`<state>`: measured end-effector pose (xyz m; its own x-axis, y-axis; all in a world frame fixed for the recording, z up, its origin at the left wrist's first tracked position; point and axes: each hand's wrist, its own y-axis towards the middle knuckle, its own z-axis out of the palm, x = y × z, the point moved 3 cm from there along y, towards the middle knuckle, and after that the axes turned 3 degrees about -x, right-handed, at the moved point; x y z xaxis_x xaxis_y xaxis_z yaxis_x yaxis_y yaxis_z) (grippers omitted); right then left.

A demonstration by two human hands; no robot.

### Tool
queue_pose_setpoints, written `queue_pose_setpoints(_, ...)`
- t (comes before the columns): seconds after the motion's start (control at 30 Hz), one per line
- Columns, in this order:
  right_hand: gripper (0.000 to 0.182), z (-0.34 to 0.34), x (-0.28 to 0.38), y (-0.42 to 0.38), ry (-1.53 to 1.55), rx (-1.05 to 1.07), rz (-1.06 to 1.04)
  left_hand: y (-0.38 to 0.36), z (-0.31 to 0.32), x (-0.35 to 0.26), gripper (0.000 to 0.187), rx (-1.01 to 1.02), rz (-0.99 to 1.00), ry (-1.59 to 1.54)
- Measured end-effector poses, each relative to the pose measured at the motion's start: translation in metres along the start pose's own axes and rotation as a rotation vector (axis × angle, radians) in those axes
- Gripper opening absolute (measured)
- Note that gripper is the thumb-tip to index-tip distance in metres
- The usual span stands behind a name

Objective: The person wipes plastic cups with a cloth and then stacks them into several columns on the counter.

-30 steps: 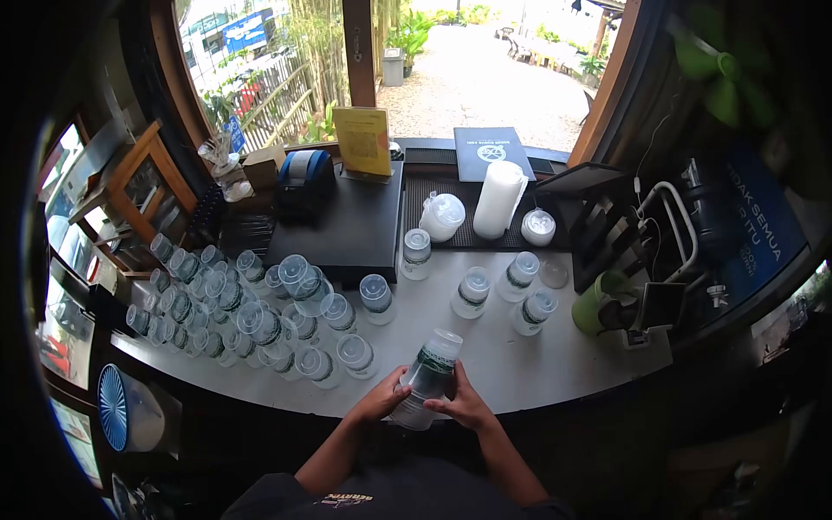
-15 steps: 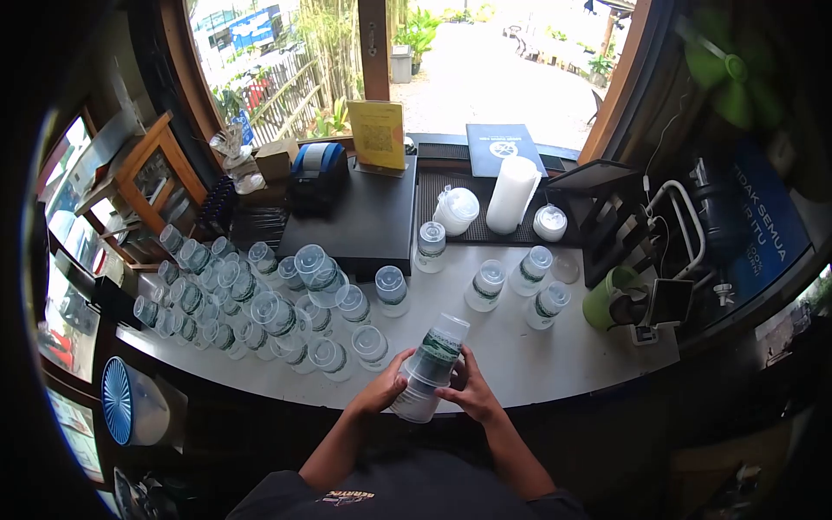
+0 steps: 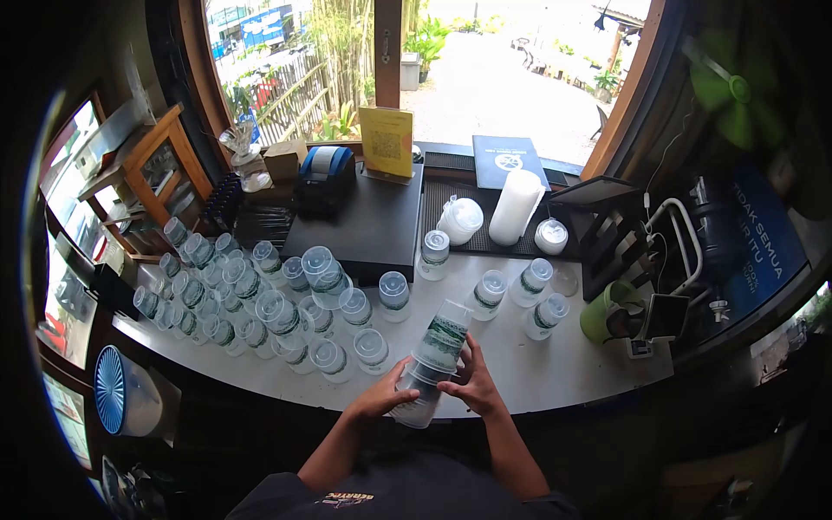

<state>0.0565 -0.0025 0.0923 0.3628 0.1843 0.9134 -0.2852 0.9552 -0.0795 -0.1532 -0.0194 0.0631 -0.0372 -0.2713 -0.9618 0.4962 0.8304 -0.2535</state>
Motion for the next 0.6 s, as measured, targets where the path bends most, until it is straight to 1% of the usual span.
queue_pose_setpoints(0.03,0.124,-0.002,0.003,0.000,0.001,-0.031,-0.009,-0.003,0.003,-0.011,0.105,0.026,-0.004,0.005)
queue_pose_setpoints(0.07,0.121,-0.003,0.005,0.000,-0.040,-0.020,-0.033,-0.005,0.006,-0.017,0.102,0.051,-0.009,0.009)
queue_pose_setpoints(0.17,0.115,-0.008,0.003,-0.003,-0.045,0.005,-0.063,-0.008,0.012,-0.023,0.096,-0.013,0.041,-0.017)
queue_pose_setpoints(0.27,0.109,-0.016,-0.006,-0.006,-0.032,0.008,-0.062,-0.008,0.014,-0.026,0.095,0.004,0.030,-0.071)
queue_pose_setpoints(0.37,0.105,-0.017,-0.016,-0.009,0.195,-0.090,-0.001,-0.007,0.017,-0.030,0.097,-0.050,0.034,-0.050)
queue_pose_setpoints(0.47,0.098,-0.006,-0.012,-0.012,-0.026,-0.116,0.018,0.002,0.016,-0.016,0.098,-0.059,0.096,-0.028)
queue_pose_setpoints(0.57,0.093,-0.015,-0.015,-0.013,-0.025,-0.197,-0.081,0.008,0.017,-0.002,0.101,-0.128,0.180,0.047)
queue_pose_setpoints(0.6,0.092,-0.026,-0.018,-0.010,-0.042,-0.220,-0.200,0.008,0.018,0.003,0.100,-0.107,0.138,0.080)
